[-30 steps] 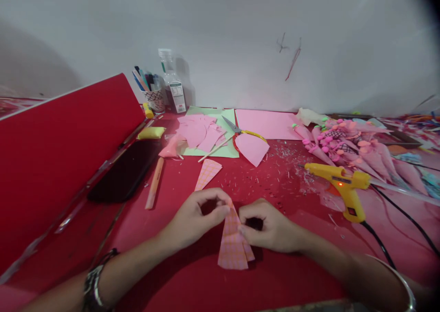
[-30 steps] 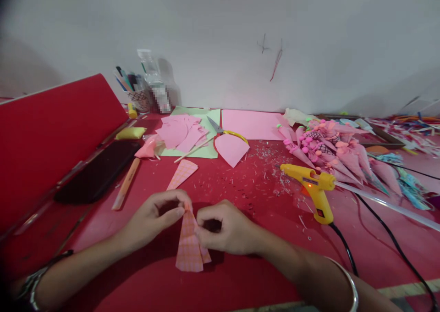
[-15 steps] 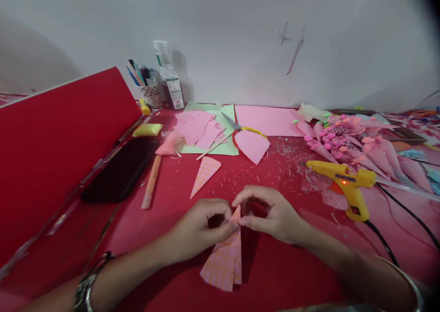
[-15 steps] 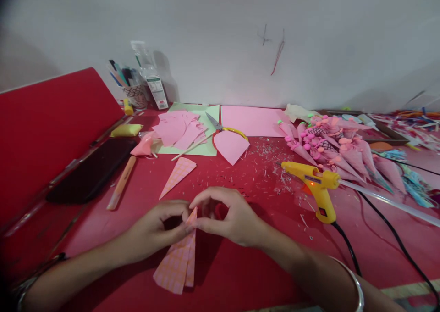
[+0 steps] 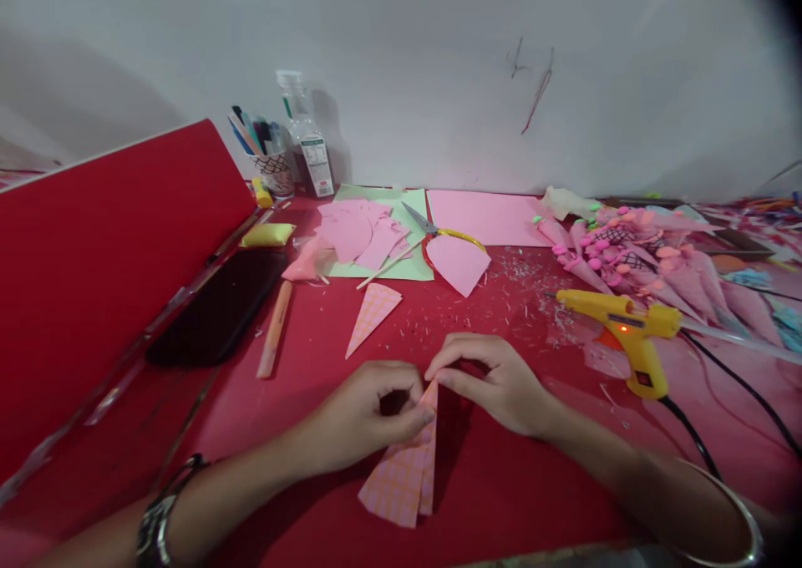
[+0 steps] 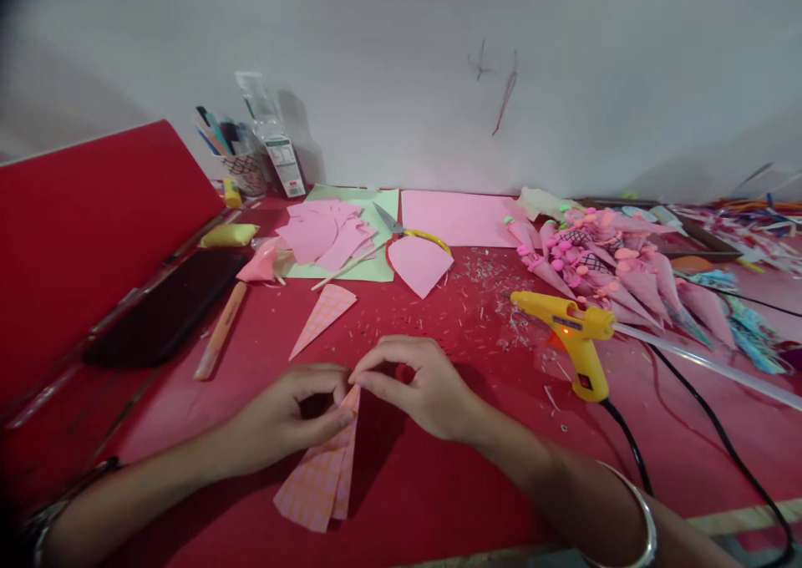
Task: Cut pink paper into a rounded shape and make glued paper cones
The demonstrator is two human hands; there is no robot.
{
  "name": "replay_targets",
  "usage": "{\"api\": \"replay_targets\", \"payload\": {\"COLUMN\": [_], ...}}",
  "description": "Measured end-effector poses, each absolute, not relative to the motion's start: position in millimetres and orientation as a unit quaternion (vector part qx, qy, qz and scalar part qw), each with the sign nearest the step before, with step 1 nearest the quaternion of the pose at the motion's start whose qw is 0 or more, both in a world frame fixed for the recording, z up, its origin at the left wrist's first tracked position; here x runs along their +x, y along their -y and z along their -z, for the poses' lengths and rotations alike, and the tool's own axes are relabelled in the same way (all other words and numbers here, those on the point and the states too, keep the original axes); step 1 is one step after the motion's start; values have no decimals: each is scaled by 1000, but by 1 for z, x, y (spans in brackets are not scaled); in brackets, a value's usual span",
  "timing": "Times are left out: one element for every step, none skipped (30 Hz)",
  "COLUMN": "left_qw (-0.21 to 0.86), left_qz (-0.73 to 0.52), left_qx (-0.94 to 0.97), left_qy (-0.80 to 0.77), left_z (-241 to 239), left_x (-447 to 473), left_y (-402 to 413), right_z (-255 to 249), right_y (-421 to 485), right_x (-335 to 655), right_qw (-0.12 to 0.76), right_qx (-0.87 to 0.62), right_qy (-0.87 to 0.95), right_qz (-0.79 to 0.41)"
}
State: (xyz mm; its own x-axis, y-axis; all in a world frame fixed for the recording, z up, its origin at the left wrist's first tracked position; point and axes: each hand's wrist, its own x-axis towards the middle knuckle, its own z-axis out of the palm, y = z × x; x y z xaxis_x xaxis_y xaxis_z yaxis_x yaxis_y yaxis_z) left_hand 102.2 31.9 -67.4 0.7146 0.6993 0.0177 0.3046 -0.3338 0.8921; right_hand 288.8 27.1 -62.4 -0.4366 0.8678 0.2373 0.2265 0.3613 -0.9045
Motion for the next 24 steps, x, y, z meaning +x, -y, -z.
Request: {"api": "replay_targets", "payload": {"left_qw": [482,482,482,482,482,483,485,487,489,490,491,492,493,494,495,495,494,493,492,491,491,491,492,493], "left_qz": [-202,-199,-196,-194,-193,-193,-193,-195,-196,-199,-201,-204,-207,-209,-209,-210,-213,-218,-225,-233,-241,-247,-250,-251], "left_qx": [792,794,795,796,796,795,793,792,791,789,788,786,784,782,780,778,777,775,773,771,769,767,765,764], "left_qy": [-316,-313,-312,-311,-312,-312,-312,-312,-312,-312,-313,-314,-316,-318,-321,-324,-327,-330,-332,-332,-332,-332,-331,-331], "left_z": [68,68,68,68,68,67,67,66,65,64,63,62,62,62,61,61,61,61,61,61,61,61,61,60], "left_x": [102,102,102,102,102,103,103,103,104,104,104,104,104,104,104,104,103,103,103,103,102,102,102,102], "left_y": [-32,-32,-32,-32,-32,-32,-32,-32,-32,-32,-33,-33,-33,-33,-33,-34,-34,-35,-35,-36,-36,-36,-36,-36], "right_z": [63,63,64,65,66,67,68,68,69,69,69,69,69,69,69,68,68,68,68,68,67,67,66,66], "right_y": [-27,-28,-28,-28,-28,-28,-29,-29,-28,-28,-28,-28,-28,-28,-28,-29,-29,-29,-29,-29,-29,-28,-28,-28], "right_x": [289,288,288,289,289,289,289,289,289,290,290,290,289,289,289,288,287,287,286,286,286,286,286,286], "right_qw": [381,385,390,394,398,401,402,403,406,407,408,408,411,417,425,435,443,449,449,445,439,435,430,428], "right_qx": [-380,-391,-404,-417,-429,-438,-444,-447,-447,-445,-444,-444,-445,-445,-443,-438,-432,-425,-420,-419,-420,-423,-426,-427], "right_qy": [727,719,708,695,683,672,664,656,650,648,647,649,650,650,645,637,628,621,616,613,610,606,601,596], "right_qz": [-426,-427,-429,-432,-437,-442,-449,-455,-461,-466,-466,-463,-458,-454,-455,-461,-471,-482,-492,-500,-508,-515,-523,-529]}}
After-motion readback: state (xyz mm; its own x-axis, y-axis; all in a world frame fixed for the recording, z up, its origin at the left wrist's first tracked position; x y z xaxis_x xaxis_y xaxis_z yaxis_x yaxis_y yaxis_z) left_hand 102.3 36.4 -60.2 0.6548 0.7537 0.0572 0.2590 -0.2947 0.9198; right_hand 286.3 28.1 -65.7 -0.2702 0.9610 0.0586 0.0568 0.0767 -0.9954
